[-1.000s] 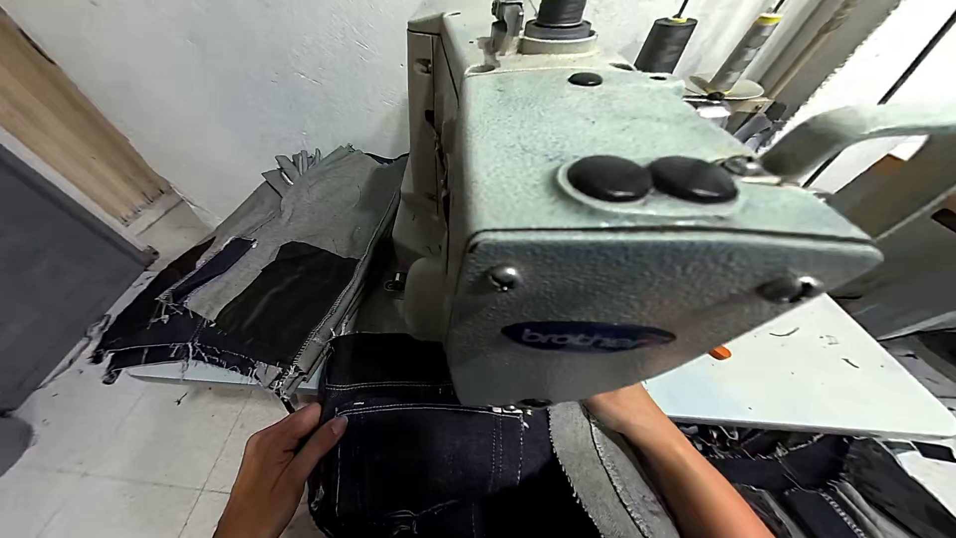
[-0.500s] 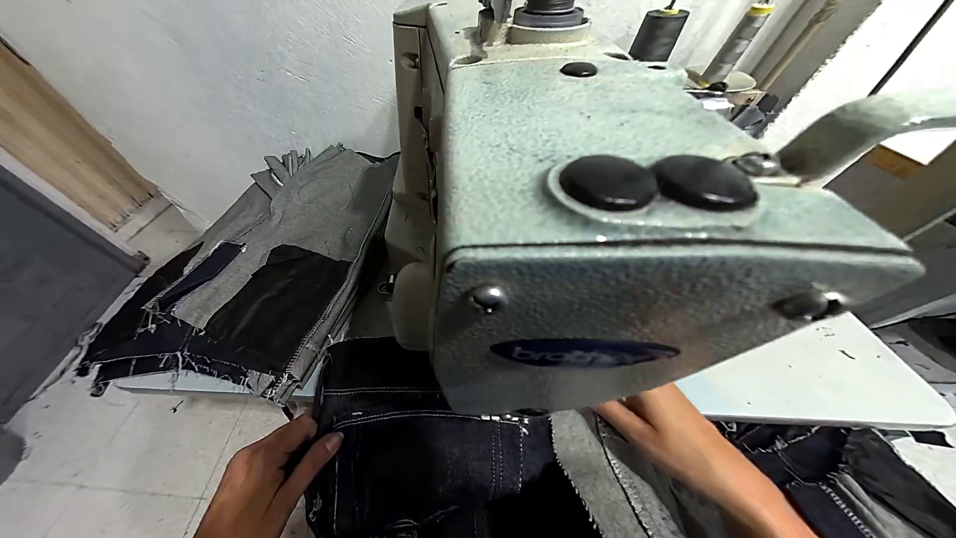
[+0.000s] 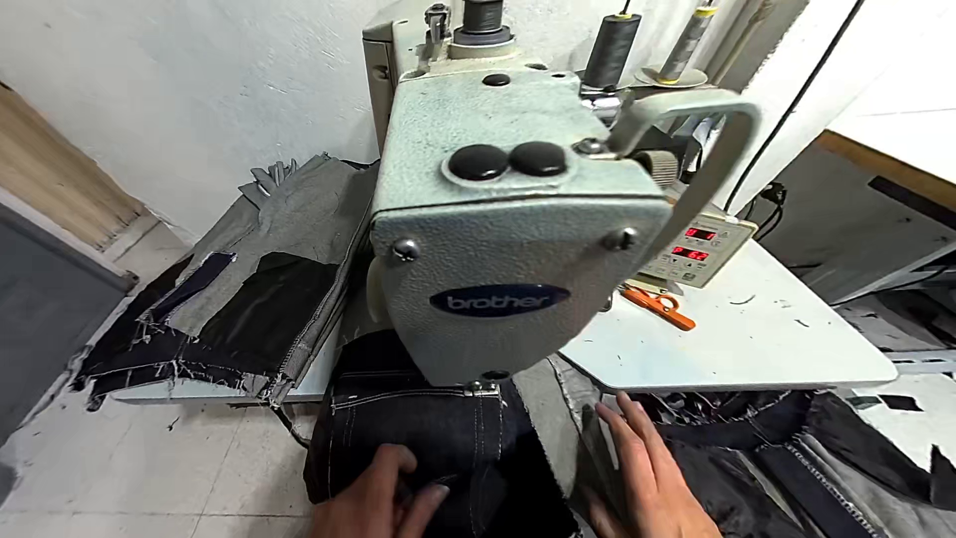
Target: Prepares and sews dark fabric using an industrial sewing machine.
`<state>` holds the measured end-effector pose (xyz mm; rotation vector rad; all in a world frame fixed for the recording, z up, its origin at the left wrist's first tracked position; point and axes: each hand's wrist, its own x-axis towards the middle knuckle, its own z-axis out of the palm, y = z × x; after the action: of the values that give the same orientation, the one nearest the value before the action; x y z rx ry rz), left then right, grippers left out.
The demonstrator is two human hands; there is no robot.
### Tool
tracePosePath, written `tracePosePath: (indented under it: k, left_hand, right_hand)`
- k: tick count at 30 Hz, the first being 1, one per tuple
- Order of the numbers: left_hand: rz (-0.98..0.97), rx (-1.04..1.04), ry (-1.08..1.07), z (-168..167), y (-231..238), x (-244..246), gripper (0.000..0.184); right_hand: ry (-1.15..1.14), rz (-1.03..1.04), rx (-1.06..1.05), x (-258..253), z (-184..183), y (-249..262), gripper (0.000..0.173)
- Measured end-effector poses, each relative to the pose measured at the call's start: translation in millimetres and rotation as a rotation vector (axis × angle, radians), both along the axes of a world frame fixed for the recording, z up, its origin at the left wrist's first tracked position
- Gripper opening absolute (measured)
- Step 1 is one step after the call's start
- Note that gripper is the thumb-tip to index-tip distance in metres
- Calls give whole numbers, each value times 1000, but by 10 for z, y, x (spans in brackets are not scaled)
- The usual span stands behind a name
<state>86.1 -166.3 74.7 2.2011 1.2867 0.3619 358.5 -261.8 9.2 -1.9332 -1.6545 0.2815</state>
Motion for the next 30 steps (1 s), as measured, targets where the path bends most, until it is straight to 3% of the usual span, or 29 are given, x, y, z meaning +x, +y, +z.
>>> tracePosePath:
  k: [4, 6, 8, 11, 12, 13, 15, 18, 21, 25, 30]
  left_hand:
    - [14, -102, -113, -248, -62, 307, 60]
    - [88, -73, -298, -461, -74, 465, 64]
    - [238, -70, -454, -611, -76, 646, 69]
    - [400, -30, -520, -662, -67, 819, 79]
    - [415, -20, -514, -651, -69, 834, 78]
    - [422, -29, -533, -641, -67, 835, 75]
    - [399, -92, -632, -614, -41, 743, 65]
    - [409, -51, -808, -441, 169, 339, 53]
    - [484, 96, -746, -502, 577, -199, 47]
    - [491, 327, -543, -761, 845, -437, 44]
    - [468, 354, -532, -756, 972, -386, 46]
  right_hand:
    - [179, 77, -27, -69, 47, -161, 116]
    - [175, 62, -7, -152, -71, -196, 122]
    - [121, -2, -10, -116, -314, -134, 102]
    - [54, -114, 46, 131, -601, 38, 40]
    - [113, -120, 97, 297, -605, 89, 26]
    - [230, -124, 145, 485, -557, 140, 19]
    - [606, -63, 189, 814, -366, 230, 24]
    - [936, 185, 64, 953, 2, 361, 23]
    - [698, 177, 25, 743, -67, 660, 26]
    - [311, 108, 206, 507, -242, 1118, 39]
    - [351, 148, 243, 563, -211, 1127, 38]
